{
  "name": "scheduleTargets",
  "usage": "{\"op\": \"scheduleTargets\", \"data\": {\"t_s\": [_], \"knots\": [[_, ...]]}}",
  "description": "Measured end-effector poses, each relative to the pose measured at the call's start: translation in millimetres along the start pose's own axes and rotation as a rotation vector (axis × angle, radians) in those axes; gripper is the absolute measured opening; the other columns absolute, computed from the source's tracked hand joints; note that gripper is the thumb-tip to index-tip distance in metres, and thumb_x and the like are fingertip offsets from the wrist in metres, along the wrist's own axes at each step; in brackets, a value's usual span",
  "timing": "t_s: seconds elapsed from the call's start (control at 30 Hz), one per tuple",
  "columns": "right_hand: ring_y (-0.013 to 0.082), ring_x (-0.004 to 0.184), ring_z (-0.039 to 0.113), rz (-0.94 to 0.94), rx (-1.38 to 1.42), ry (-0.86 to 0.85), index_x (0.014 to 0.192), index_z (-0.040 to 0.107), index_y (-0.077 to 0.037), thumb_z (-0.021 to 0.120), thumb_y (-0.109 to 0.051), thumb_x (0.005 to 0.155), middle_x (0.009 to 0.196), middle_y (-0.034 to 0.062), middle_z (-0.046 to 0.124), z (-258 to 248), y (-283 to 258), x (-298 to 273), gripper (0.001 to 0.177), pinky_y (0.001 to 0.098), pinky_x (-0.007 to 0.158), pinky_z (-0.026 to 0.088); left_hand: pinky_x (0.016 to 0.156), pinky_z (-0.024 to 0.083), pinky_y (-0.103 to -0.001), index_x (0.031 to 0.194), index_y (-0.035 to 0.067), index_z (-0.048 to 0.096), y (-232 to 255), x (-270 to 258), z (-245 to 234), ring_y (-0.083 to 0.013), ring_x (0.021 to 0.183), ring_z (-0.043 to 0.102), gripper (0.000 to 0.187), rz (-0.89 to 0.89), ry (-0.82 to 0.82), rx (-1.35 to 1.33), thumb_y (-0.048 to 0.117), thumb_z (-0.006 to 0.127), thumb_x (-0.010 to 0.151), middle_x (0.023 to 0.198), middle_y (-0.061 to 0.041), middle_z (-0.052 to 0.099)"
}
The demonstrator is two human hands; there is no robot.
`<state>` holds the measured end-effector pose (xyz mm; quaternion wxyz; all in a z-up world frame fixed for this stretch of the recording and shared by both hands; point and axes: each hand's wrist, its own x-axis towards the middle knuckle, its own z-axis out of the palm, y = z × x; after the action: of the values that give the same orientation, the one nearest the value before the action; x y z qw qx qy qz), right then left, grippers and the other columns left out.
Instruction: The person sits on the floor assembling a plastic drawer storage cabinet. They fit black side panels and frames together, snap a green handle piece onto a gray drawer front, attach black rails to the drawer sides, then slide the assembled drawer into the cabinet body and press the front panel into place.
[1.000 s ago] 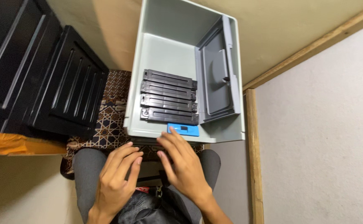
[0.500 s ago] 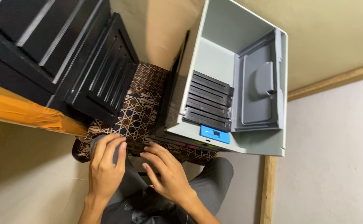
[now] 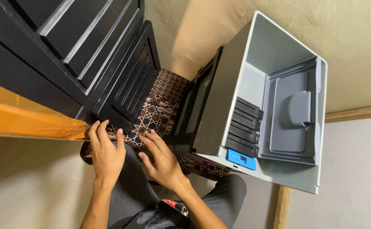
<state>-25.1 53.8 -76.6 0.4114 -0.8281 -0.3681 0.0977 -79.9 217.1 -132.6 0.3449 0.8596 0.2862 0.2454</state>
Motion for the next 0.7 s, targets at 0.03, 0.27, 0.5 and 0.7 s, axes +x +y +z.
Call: {"op": "scheduleTargets", "data": {"t_s": [0.03, 0.27, 0.5, 0.7], "knots": [[0.0368, 0.147, 0.046, 0.006, -0.003, -0.008, 0.139, 0.058, -0.004, 0.069, -0.015, 0.096, 0.148, 0.0191, 0.055, 2, 1, 4, 0.045, 0.0434, 0.118, 0.042, 0.104, 0.046, -0.050, 0.138, -0.007, 0.047, -6, 2, 5, -0.0471, 0.126, 0.053, 0.049, -0.009, 0.004, -0.023, 0.017, 0.067, 0.100, 0.141, -0.031, 0.046], [0.0384, 0.147, 0.046, 0.045, 0.004, -0.026, 0.137, 0.059, -0.003, 0.068, -0.016, 0.098, 0.147, 0.0203, 0.055, 11, 8, 20, 0.043, 0.0441, 0.118, 0.041, 0.117, 0.043, -0.052, 0.139, -0.005, 0.028, -34, 15, 48, -0.0435, 0.127, 0.055, 0.055, -0.082, 0.099, -0.333, 0.017, 0.067, 0.107, 0.131, -0.039, 0.046], [0.0389, 0.144, 0.047, 0.071, 0.016, -0.027, 0.135, 0.061, -0.004, 0.067, -0.016, 0.098, 0.143, 0.0195, 0.058, 2, 11, 14, 0.039, 0.0443, 0.116, 0.041, 0.095, 0.047, -0.044, 0.124, -0.005, 0.055, -28, 20, 60, -0.0318, 0.103, 0.062, 0.031, -0.083, 0.173, -0.328, 0.014, 0.068, 0.105, 0.113, -0.019, 0.061], [0.0366, 0.143, 0.050, 0.068, 0.029, 0.033, 0.132, 0.062, -0.005, 0.068, -0.017, 0.098, 0.138, 0.0168, 0.061, -15, 6, -8, 0.036, 0.0437, 0.115, 0.043, 0.088, 0.048, -0.039, 0.116, -0.005, 0.059, -6, 0, 55, -0.0280, 0.100, 0.062, 0.025, 0.047, 0.221, -0.430, 0.018, 0.064, 0.108, 0.123, -0.017, 0.061]]}}
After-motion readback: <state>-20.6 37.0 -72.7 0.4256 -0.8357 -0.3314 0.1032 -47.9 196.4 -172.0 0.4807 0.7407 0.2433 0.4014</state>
